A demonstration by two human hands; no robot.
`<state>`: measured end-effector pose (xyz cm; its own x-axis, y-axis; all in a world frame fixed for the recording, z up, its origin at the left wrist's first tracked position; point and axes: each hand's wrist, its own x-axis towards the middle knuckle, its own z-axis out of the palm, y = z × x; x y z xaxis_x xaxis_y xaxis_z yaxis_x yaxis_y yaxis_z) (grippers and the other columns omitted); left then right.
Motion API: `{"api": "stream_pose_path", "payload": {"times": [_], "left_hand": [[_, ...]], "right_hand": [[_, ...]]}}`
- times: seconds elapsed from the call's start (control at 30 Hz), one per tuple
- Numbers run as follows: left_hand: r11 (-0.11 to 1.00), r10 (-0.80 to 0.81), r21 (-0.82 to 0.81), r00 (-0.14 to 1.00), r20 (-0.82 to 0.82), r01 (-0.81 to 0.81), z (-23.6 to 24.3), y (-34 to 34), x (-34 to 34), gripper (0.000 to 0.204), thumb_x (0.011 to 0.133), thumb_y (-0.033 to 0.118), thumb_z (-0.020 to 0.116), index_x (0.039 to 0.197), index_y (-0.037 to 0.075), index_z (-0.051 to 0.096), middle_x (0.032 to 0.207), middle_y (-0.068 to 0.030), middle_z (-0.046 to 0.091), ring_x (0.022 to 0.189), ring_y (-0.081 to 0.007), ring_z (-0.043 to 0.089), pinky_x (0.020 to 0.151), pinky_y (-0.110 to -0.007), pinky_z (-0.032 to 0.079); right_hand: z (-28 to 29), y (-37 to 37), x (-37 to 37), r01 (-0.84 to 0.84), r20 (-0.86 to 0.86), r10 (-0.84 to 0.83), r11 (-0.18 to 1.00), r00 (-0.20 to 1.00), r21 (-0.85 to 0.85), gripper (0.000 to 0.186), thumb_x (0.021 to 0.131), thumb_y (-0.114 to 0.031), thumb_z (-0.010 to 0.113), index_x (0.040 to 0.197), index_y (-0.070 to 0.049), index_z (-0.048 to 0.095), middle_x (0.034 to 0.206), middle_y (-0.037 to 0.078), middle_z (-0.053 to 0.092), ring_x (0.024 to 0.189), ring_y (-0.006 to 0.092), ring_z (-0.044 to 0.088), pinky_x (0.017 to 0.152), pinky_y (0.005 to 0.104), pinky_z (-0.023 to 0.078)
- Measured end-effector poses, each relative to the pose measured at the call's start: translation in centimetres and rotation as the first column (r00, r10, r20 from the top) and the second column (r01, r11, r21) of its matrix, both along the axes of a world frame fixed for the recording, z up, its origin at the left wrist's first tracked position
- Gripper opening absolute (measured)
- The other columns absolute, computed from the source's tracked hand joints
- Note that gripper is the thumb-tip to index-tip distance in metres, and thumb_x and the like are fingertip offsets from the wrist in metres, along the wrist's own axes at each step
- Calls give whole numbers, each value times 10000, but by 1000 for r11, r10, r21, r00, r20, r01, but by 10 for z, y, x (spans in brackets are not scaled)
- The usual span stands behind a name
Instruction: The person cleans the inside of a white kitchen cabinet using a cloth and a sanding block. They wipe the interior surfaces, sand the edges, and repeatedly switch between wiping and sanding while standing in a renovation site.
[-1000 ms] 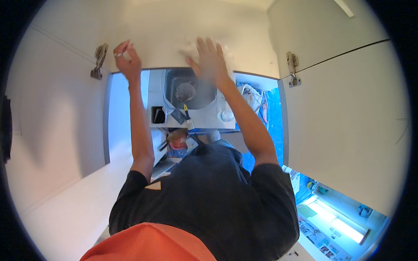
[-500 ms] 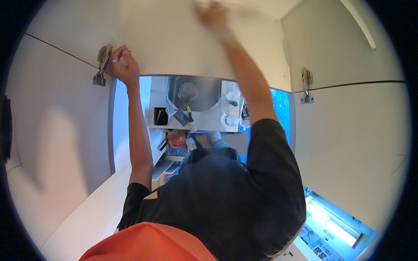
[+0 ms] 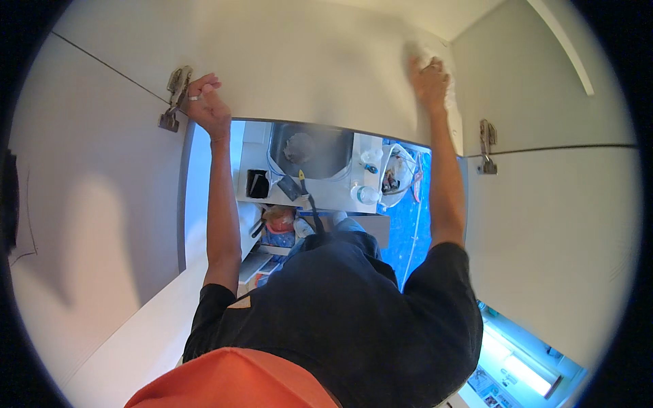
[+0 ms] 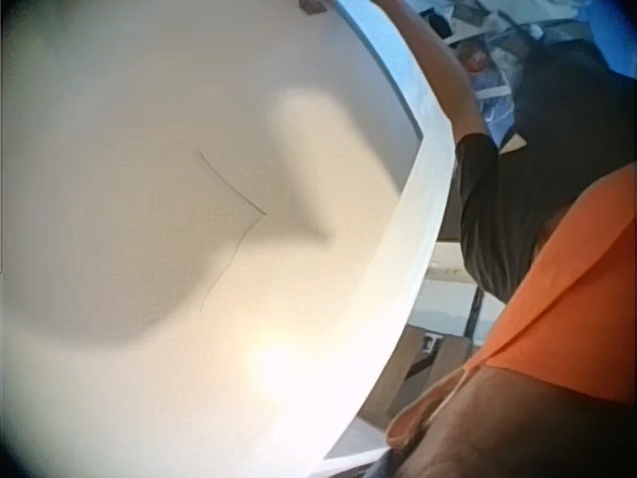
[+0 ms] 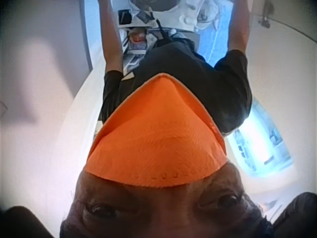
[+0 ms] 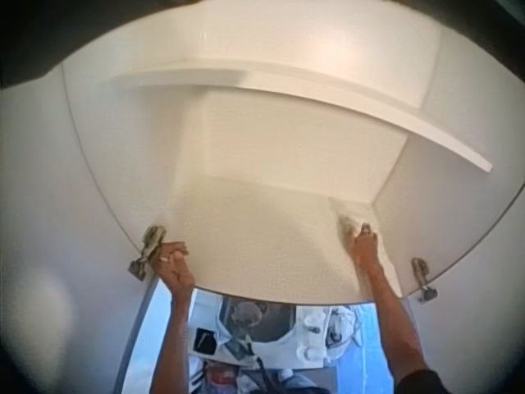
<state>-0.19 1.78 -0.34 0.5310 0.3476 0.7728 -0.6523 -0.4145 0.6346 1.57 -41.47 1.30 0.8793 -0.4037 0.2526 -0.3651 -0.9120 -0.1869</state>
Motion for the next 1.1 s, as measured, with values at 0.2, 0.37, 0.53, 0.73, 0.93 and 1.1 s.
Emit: {"api": "stream_pose_path", "payload": {"times": [0.2,0.37,0.53,0.73,0.93,1.1], "left_hand": [[1000,9,6,1000,20,-9,-2,-2,0,274,995,217,514,943,-14,651,860,-119,664,727,-206,652,686,-319,529],[998,48,39,997,63,-50,-6,-2,0,261,975,197,503,940,-11,655,865,-124,670,716,-213,656,654,-319,529],[999,36,30,996,78,-39,-8,-1,2,349,1003,289,481,941,-7,656,863,-137,654,705,-216,638,648,-319,518],[997,63,44,988,141,-70,-4,0,1,310,988,260,478,876,31,655,832,-147,645,764,-341,631,705,-407,496],[980,116,138,973,202,-145,-5,2,-1,368,1017,254,423,890,2,659,842,-144,643,696,-250,611,676,-369,490],[974,144,135,956,257,-183,6,1,1,289,994,196,443,897,25,655,859,-135,656,726,-271,615,685,-387,487]], "right_hand": [[-5,45,128,-306,5,308,947,951,-97,916,948,-676,394,1438,97,426,1493,253,446,1418,368,396,1175,510,256],[-8,197,194,-581,72,595,800,801,-149,747,1005,-563,387,1455,33,413,1470,290,440,1381,399,422,1155,540,276],[4,293,194,-735,46,737,676,674,-53,555,1049,-435,357,1449,-64,456,1417,289,478,1332,423,447,1100,594,319],[5,295,131,-913,-60,912,403,406,-66,837,965,-623,443,1245,161,534,1251,333,593,1176,473,574,1039,497,447],[16,298,136,-845,106,846,531,523,-62,716,973,-562,460,1227,97,581,1256,292,597,1180,441,578,1054,520,402],[16,325,114,-803,-143,795,560,590,-202,564,1025,-415,446,1347,42,518,1319,252,575,1294,402,492,1061,579,389]]}}
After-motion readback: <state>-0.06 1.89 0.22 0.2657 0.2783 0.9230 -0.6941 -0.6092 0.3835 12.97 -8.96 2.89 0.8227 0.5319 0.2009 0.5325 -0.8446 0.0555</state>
